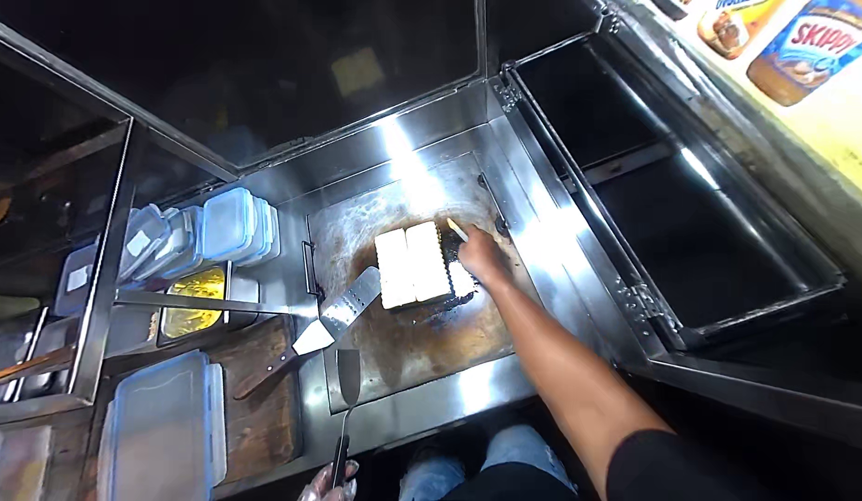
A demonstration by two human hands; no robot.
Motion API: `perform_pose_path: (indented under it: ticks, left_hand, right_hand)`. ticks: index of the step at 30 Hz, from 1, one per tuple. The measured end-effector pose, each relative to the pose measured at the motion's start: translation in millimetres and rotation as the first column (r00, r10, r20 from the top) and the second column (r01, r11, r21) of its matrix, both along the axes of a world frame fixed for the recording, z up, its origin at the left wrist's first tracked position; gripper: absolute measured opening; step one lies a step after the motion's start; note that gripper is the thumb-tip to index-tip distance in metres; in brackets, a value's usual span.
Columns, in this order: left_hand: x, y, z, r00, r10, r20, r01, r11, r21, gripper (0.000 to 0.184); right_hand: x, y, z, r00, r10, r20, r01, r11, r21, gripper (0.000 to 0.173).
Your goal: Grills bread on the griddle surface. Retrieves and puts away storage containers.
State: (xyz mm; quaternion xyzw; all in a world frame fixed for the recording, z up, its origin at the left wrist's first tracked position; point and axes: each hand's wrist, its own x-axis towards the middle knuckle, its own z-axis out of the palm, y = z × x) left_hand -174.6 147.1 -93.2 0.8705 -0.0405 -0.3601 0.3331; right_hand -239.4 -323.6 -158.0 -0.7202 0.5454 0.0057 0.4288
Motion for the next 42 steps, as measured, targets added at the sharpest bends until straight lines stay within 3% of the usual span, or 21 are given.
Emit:
perform_pose_path:
  ticks: [2,4,5,8,12,15,18,19,22,24,26,28,31,33,35,38,40,42]
  left_hand:
    - [1,-12,-2,0.999,0.04,-0.013,-0.04,0.999,-0.017,0.025]
    - [6,-21,0,0.999,0.05,-0.013,-0.05,0.998,-0.039,0.024]
    - [7,-23,1,0.999,0.041,-0.009,-0.042,0.998,-0.056,0.025]
    - [7,-26,-3,0.999,0.033,-0.014,-0.034,0.994,-0.099,0.025]
    - [-1,-39,-14,0.993,0.08,-0.083,-0.088,0.99,-0.106,0.024]
    - [-14,-68,-18,0.991,0.112,-0.073,-0.113,0.994,-0.012,0.02]
    - [-24,-87,-17,0.977,0.188,-0.096,-0.191,0.981,-0.022,0.022]
    - [-28,-91,-16,0.969,0.219,-0.116,-0.225,0.973,-0.043,0.022]
    - [-35,-92,-12,0.957,0.254,-0.141,-0.266,0.961,-0.077,0.019]
    - [-38,-86,-12,0.963,0.239,-0.127,-0.247,0.967,-0.054,0.014]
    - [-41,-91,-16,0.968,0.225,-0.113,-0.229,0.973,-0.027,0.008]
    - [-44,-102,-19,0.975,0.198,-0.106,-0.198,0.98,0.006,0.015]
    - [-39,-124,-27,0.993,0.104,-0.052,-0.1,0.992,0.079,0.029]
    - [-18,-138,-29,1.0,0.009,0.001,-0.009,0.985,0.172,0.036]
    - [15,-150,-27,0.995,-0.084,0.048,0.072,0.975,0.209,0.04]
    - [71,-156,-20,0.959,-0.262,0.107,0.23,0.942,0.245,0.051]
    - [92,-158,-19,0.916,-0.377,0.138,0.323,0.897,0.301,0.056]
    - [100,-160,-23,0.893,-0.421,0.16,0.355,0.876,0.327,0.055]
  right_hand:
    - [15,12,-1,0.991,0.133,-0.036,-0.131,0.991,0.04,0.048]
    - [-6,53,19,0.961,0.257,-0.105,-0.247,0.964,0.097,0.06]
    - [-25,77,26,0.95,0.285,-0.13,-0.271,0.956,0.115,0.057]
    - [-70,101,26,0.982,0.162,-0.096,-0.149,0.98,0.129,0.034]
    - [-26,23,11,0.992,-0.111,0.063,0.11,0.994,0.018,0.034]
    - [24,-17,-2,1.0,-0.007,0.003,0.007,1.0,0.012,0.033]
    - [8,39,8,0.987,0.156,-0.039,-0.15,0.981,0.121,0.054]
    - [-12,66,15,0.982,0.181,-0.057,-0.169,0.972,0.165,0.053]
    - [-68,115,16,0.998,0.057,-0.026,-0.051,0.981,0.185,0.028]
    - [-67,91,7,0.999,-0.043,0.032,0.04,0.994,0.098,0.03]
    - [-33,34,5,0.99,-0.078,0.114,0.08,0.997,-0.006,0.032]
    - [10,-24,2,0.991,0.015,0.133,-0.005,0.997,-0.074,0.032]
    - [50,-68,-7,0.95,0.311,0.013,-0.309,0.948,-0.075,0.028]
    - [38,-60,-7,0.884,0.465,-0.054,-0.467,0.882,-0.055,0.025]
    - [-5,-33,3,0.853,0.515,-0.089,-0.52,0.853,-0.043,0.026]
    - [-82,15,14,0.911,0.403,-0.082,-0.399,0.915,0.064,0.026]
    - [-100,38,14,0.994,0.101,-0.032,-0.099,0.993,0.06,0.027]
    - [-85,45,11,0.992,-0.122,0.023,0.121,0.991,0.048,0.03]
